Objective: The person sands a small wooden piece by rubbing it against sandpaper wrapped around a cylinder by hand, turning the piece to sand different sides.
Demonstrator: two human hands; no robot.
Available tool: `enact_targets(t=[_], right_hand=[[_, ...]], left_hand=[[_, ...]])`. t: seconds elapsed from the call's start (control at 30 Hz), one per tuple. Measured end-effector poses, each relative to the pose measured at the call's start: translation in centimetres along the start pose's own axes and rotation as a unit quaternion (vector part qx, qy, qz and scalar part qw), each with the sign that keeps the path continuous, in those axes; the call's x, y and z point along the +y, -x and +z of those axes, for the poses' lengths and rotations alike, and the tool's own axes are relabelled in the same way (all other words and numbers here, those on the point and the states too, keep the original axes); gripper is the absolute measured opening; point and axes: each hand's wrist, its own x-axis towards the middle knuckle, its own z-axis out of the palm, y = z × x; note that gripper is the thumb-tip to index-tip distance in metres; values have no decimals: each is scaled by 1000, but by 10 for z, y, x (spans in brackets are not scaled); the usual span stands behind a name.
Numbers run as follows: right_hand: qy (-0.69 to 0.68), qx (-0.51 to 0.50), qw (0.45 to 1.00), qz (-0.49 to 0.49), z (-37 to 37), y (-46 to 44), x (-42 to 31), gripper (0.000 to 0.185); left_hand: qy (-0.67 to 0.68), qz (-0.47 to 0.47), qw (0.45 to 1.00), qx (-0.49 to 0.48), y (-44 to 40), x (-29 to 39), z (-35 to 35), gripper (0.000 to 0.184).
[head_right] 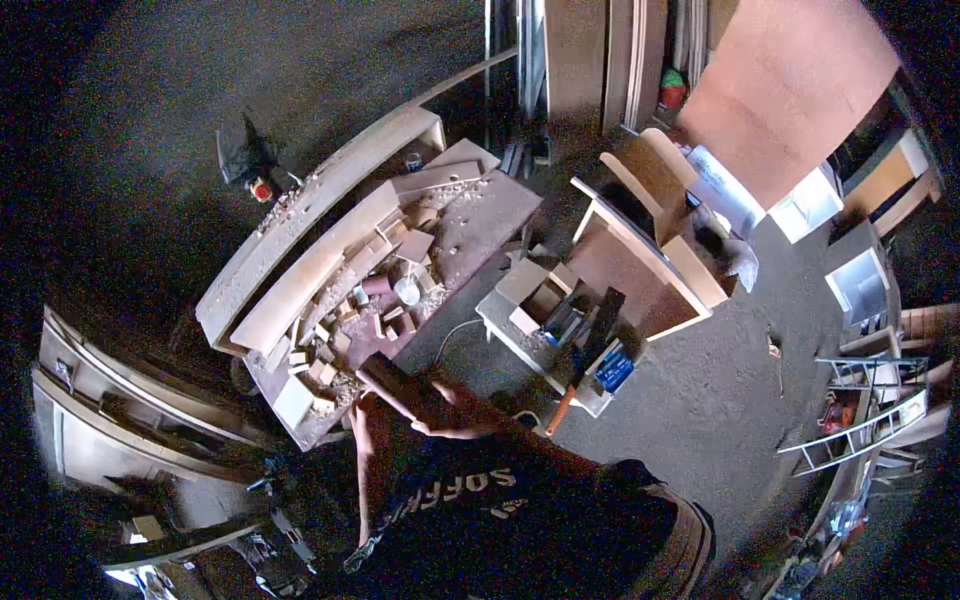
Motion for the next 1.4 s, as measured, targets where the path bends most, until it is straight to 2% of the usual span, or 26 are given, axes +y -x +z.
enact_targets(t=[0.1,0.13,0.17,0.23,0.27,0.3,0.37,0.4,0.43,0.5,0.53,0.57,0.63,0.7,0.73,0.77,0.87,0.93,1.03,1.1,1.13,1.2,1.23,1.3,1.4], right_hand=[[-82,24,995,-61,-7,8,2,68],[-65,15,998,2,-17,10,4,69],[-64,18,998,0,-23,11,5,69],[-15,71,993,-93,-35,8,2,69],[-38,54,996,-63,-38,11,0,68],[-42,56,996,-60,-38,14,2,68],[-31,53,995,-79,-45,16,3,67],[-36,31,998,41,-55,19,-2,67],[-33,32,998,40,-57,20,3,67],[30,78,995,-60,-62,16,1,66],[38,60,996,-47,-63,23,0,66],[35,56,997,-46,-63,22,4,66],[-51,51,997,-35,-67,20,15,63],[3,62,998,-29,-80,22,11,62],[53,75,996,-24,-88,20,8,61],[-6,50,998,-34,-92,23,-11,62],[-20,55,996,-68,-87,21,1,63],[-61,74,994,-49,-86,23,5,62],[-54,73,995,-28,-89,22,8,61],[-88,32,996,-8,-85,20,11,63],[-99,44,994,2,-90,20,-4,62],[-30,87,996,5,-93,17,4,61],[-36,38,996,68,-97,16,6,62],[-78,54,994,-56,-91,18,3,66],[-63,77,995,-29,-87,11,13,64]], left_hand=[[34,-12,999,9,-8,-22,4,45],[42,-12,999,8,-11,-29,5,46],[33,-14,999,-11,-16,-36,5,46],[28,-6,1000,-6,-24,-33,22,44],[17,-7,1000,13,-23,-33,29,42],[42,25,999,-14,-22,-31,39,39],[39,-10,999,-20,-22,-35,42,39],[38,-39,998,-24,-25,-38,46,40],[41,-37,998,-26,-26,-40,52,40],[58,-1,998,-35,-29,-42,60,36],[56,0,998,-12,-30,-49,59,35],[-101,-9,995,-25,-40,-67,36,36],[16,-6,1000,-16,-32,-51,58,33],[4,-8,1000,-27,-33,-44,71,32],[19,-11,1000,2,-30,-47,72,29],[18,-3,1000,10,-31,-45,78,28],[8,-9,998,57,-21,-29,99,25],[-42,-39,997,61,-25,-34,93,25],[25,-12,997,73,-22,-27,107,25],[78,22,996,27,-29,-48,93,26],[-7,21,998,60,-22,-31,105,24],[-2,5,1000,-6,-31,-45,86,24],[11,4,1000,26,-26,-31,102,23],[33,-1,998,60,-27,-34,104,23],[49,-15,998,38,-28,-36,100,23]])
